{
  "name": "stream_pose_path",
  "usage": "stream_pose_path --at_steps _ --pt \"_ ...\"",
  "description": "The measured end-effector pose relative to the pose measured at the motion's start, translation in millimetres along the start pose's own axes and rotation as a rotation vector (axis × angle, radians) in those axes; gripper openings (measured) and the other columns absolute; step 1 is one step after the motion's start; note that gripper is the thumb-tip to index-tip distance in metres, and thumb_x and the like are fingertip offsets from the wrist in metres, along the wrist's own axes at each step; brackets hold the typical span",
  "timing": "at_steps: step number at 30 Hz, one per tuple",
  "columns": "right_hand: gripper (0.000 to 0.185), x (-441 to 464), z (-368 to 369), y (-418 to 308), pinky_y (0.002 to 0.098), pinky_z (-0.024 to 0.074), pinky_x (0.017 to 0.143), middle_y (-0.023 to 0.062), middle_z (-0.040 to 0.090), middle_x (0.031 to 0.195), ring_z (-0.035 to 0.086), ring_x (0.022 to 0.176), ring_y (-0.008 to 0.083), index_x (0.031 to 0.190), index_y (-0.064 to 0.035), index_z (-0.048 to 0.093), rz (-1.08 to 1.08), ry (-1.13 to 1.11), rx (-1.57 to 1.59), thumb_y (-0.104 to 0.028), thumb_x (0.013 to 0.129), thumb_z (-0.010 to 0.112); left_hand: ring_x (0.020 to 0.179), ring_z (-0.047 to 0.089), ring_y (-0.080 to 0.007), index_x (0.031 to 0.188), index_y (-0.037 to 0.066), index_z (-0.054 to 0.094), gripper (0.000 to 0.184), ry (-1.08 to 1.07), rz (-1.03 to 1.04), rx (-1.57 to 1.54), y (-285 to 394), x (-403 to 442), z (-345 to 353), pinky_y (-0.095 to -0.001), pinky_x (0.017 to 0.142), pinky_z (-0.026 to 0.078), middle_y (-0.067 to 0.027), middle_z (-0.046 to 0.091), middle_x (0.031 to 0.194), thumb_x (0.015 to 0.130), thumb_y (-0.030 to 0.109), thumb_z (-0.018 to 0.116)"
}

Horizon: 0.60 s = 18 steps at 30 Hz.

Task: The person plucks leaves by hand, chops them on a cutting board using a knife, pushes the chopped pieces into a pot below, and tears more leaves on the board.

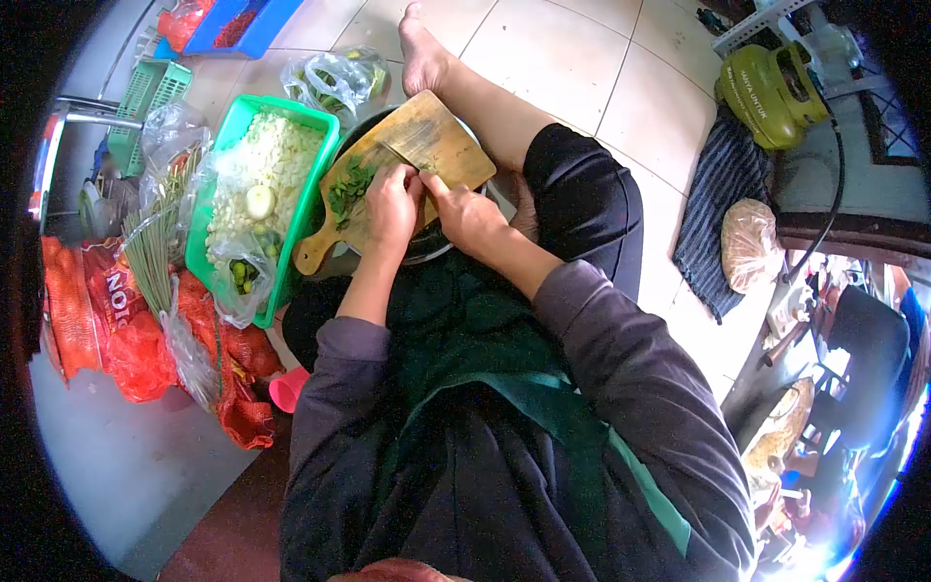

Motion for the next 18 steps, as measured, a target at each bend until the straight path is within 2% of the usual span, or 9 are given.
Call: stream_pose_path --at_steps 5,12,15,18 --pt "0.046 -19 -22 -7 0.0402 0.0546 0.059 0.0212 0.064 0.079 0.068 0.072 0.0330 0.134 -0.0054 0.036 -0.058 0.079 0.118 -0.008 0.091 0.049 0.075 0.060 -0.0391 0.082 0.004 0.063 0.005 0.078 0.051 -0.033 0 -1 -3 -0.0469 0.067 0.049 -0.0191 0.060 0.079 0.080 0.008 0.065" --pt "0.046 -15 3 2 0.0425 0.0545 0.061 0.0210 0.064 0.080 0.067 0.072 0.0352 0.134 -0.0091 0.039 -0.007 0.070 0.009 -0.005 0.089 0.048 0.075 0.061 -0.0385 0.083 0.004 0.063 0.006 0.015 0.011 0.001 0 0 -1 -0.0452 0.067 0.049 -0.0186 0.061 0.081 0.080 0.007 0.067" --pt "0.045 6 0 0 0.0431 0.0543 0.062 0.0214 0.063 0.079 0.067 0.073 0.0355 0.133 -0.0090 0.041 0.005 0.052 0.095 -0.004 0.088 0.047 0.077 0.060 -0.0394 0.083 0.004 0.062 0.006 0.019 0.018 -0.013 2 1 -2 -0.0472 0.067 0.048 -0.0187 0.059 0.081 0.081 0.008 0.065" --pt "0.044 -7 -23 -6 0.0435 0.0538 0.061 0.0213 0.062 0.078 0.067 0.073 0.0358 0.132 -0.0083 0.042 -0.071 0.171 0.220 -0.004 0.089 0.047 0.079 0.060 -0.0388 0.084 0.003 0.061 0.007 0.039 0.041 -0.015 2 -1 -3 -0.0471 0.068 0.048 -0.0184 0.059 0.082 0.081 0.008 0.065"
Point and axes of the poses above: each hand's wrist, its own x-axis towards the middle knuckle, its own z-axis out of the palm, y = z × x, the point moved 10 cm from there along x, towards the middle knuckle
